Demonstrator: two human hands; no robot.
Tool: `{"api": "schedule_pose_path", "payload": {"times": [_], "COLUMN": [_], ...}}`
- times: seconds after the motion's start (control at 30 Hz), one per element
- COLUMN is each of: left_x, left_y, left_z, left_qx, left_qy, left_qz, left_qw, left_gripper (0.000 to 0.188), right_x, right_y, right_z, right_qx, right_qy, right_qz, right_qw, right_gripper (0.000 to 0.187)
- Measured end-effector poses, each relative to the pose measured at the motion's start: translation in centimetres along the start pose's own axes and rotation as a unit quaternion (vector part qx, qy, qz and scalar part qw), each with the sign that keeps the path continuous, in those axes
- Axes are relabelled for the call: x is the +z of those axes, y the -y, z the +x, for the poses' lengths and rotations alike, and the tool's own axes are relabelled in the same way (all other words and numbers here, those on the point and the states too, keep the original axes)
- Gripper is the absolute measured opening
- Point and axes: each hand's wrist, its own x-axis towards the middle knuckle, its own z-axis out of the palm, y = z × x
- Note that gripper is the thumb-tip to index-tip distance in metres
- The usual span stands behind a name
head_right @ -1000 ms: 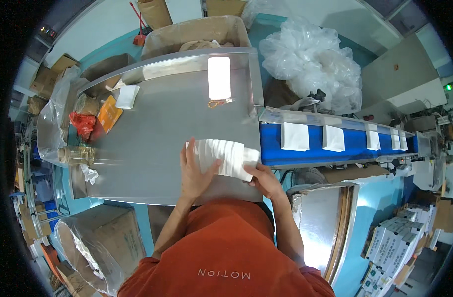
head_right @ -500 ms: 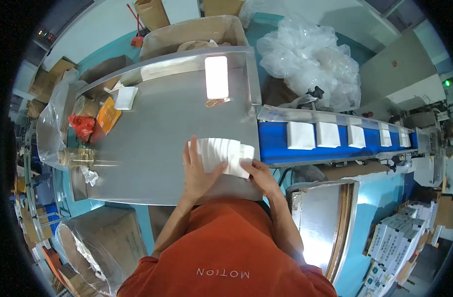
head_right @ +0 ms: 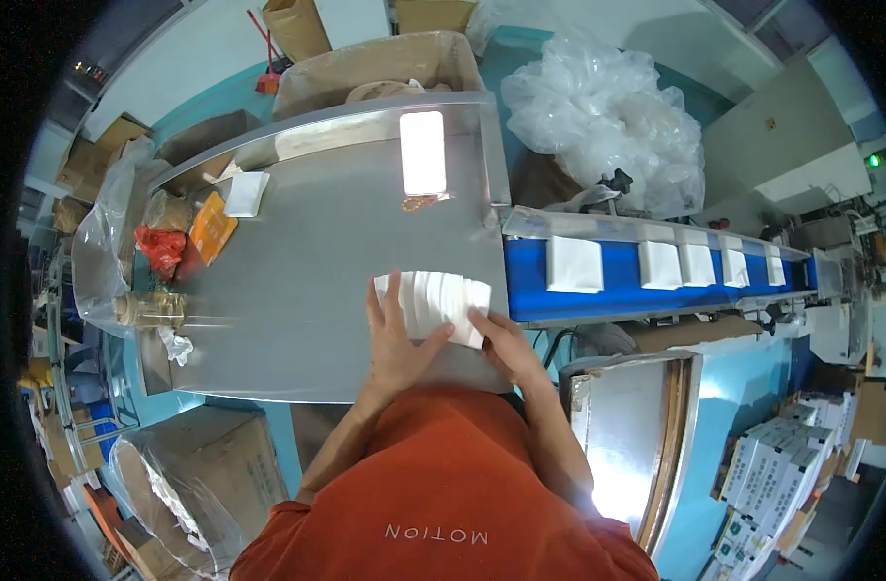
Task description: Manually collecting and stacking paper products from a production line onto a work table.
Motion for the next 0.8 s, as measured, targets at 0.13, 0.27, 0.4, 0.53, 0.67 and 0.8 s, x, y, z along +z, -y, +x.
{"api": "schedule_pose_path", "payload": {"times": [0.13,0.27,0.4,0.53,0.67,0.8], "left_x": [-0.1,0.1,0.5,1.1,0.8,0.5], "left_y": [0.5,0.4,0.3,-0.4,-0.6,-0.1], "left_z": [0.1,0.2,0.3,0.1,-0.1,0.1], "left_qx": [-0.007,0.006,0.029,0.021,0.0,0.005], "left_qy": [-0.008,0.017,0.041,0.066,0.028,0.0], "left_qz": [-0.009,-0.039,-0.038,-0.059,-0.003,0.003], "left_qw": [1.0,0.999,0.998,0.996,1.0,1.0], "left_gripper": [0.103,0.1,0.096,0.101,0.108,0.108], "right_x": [-2.8,-2.6,-0.7,2.2,1.1,-0.8], "right_y": [-0.1,-1.4,0.7,1.4,-0.2,-0.4], "right_z": [-0.4,0.9,0.9,-0.1,0.3,-0.4], "right_qx": [0.085,-0.088,-0.13,-0.175,-0.068,0.021], "right_qy": [0.055,-0.034,-0.095,-0.089,-0.037,-0.016], "right_qz": [-0.04,0.001,0.062,-0.25,-0.073,0.027], "right_qw": [0.994,0.996,0.985,0.948,0.994,0.999], "right_gripper": [0.035,0.026,0.035,0.057,0.046,0.028]}}
